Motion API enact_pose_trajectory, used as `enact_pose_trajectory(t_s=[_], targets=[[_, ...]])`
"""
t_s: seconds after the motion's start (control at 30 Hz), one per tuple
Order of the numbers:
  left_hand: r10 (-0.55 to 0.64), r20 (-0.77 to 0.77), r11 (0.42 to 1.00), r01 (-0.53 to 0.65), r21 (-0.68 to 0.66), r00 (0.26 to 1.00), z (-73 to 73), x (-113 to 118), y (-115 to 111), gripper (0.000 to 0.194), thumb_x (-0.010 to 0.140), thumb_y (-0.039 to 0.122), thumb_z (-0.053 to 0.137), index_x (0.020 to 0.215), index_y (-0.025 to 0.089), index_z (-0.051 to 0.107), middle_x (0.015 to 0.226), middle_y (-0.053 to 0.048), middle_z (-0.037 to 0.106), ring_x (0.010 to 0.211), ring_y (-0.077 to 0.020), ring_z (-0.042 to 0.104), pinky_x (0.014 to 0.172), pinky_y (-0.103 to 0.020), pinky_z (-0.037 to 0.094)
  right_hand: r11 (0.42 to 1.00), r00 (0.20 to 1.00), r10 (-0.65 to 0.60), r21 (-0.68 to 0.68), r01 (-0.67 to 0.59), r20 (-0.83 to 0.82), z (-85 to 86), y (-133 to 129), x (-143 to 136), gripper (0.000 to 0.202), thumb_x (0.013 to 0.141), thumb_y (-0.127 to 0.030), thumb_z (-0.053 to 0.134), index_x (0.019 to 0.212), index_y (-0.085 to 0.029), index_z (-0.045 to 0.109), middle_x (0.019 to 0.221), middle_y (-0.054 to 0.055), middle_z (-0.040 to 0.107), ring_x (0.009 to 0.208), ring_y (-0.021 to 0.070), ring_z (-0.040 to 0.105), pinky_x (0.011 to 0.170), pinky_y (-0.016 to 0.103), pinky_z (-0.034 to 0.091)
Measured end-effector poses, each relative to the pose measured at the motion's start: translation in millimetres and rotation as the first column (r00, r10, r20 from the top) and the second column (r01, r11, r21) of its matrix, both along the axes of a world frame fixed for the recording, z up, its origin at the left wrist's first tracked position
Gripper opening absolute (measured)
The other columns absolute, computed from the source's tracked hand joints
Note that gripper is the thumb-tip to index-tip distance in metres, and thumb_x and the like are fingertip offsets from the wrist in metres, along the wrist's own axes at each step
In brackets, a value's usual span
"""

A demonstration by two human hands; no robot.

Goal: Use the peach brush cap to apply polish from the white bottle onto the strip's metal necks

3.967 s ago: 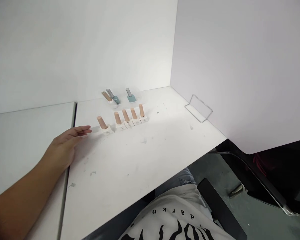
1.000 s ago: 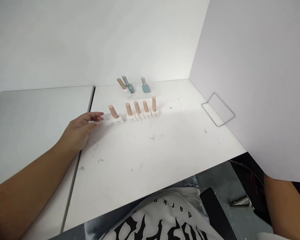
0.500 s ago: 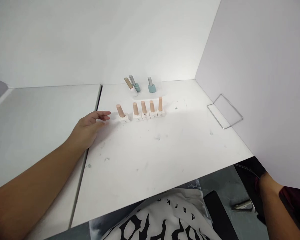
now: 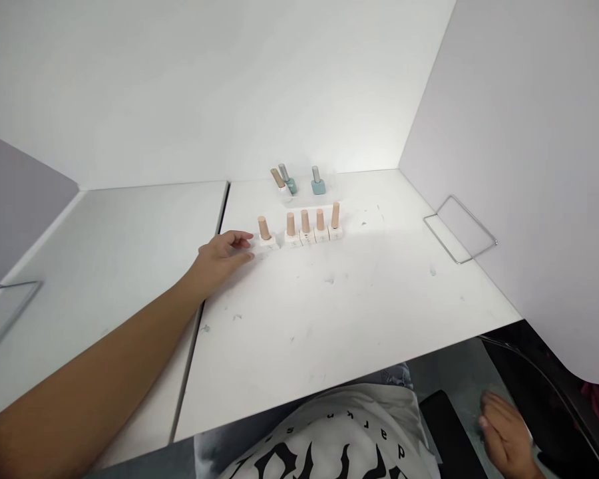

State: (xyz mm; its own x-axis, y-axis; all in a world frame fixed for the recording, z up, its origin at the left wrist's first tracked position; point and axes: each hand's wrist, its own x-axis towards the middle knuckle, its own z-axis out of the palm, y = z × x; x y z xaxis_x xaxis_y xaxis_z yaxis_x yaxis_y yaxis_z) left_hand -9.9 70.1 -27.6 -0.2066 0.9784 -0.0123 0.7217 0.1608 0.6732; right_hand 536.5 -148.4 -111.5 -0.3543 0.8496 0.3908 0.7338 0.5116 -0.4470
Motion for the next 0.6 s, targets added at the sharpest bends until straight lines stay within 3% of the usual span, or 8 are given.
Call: enact_pose_trajectory(t_s=[0.17,0.33,0.43,0.6], targets=[[-0.048,-0.072,0.999,0.048,0.002,0.996,1.9,4.8,-0.8,0.049,0.069,0.042,0.058,0.115,0.026,0.058,0.11,-0.003,0.063,0.115,-0.028,0.051,0.11,-0.049,0.025,0.928,0.943,0.328,0.205,-0.311,-0.054,57.8,40.8,-72.3,0.023,0.084,-0.009,0.036,0.063,-0.02,0.034,0.058,0.0,0.032,0.059,0.0136,0.033,0.054,0.03,0.033],[-0.099,-0.132,0.995,0.1,0.003,0.986,0.1,7.2,-0.8,0.05,0.07,0.041,0.057,0.117,0.025,0.056,0.112,-0.005,0.063,0.119,-0.03,0.048,0.108,-0.049,0.024,0.782,0.823,0.563,0.368,-0.502,-0.073,112.3,99.7,-136.0,0.029,0.093,-0.021,0.032,0.063,-0.02,0.029,0.056,-0.002,0.024,0.056,0.0118,0.024,0.056,0.029,0.02],[-0.114,-0.158,0.993,0.115,-0.005,0.981,0.8,8.3,-1.8,0.047,0.072,0.041,0.056,0.117,0.025,0.056,0.113,-0.005,0.062,0.121,-0.0312,0.044,0.106,-0.049,0.026,0.645,0.739,0.674,0.48,-0.595,0.009,129.3,142.0,-167.5,0.026,0.091,-0.024,0.037,0.066,-0.022,0.029,0.056,-0.004,0.021,0.054,0.0121,0.021,0.055,0.029,0.015],[-0.134,-0.194,0.991,0.133,-0.018,0.972,3.0,11.1,-1.7,0.043,0.075,0.042,0.054,0.115,0.026,0.057,0.114,-0.005,0.062,0.119,-0.0308,0.045,0.105,-0.05,0.026,0.507,0.625,0.772,0.481,-0.715,0.117,139.0,190.4,-226.0,0.027,0.091,-0.029,0.041,0.067,-0.022,0.031,0.054,-0.005,0.026,0.051,0.0116,0.019,0.052,0.028,0.016]])
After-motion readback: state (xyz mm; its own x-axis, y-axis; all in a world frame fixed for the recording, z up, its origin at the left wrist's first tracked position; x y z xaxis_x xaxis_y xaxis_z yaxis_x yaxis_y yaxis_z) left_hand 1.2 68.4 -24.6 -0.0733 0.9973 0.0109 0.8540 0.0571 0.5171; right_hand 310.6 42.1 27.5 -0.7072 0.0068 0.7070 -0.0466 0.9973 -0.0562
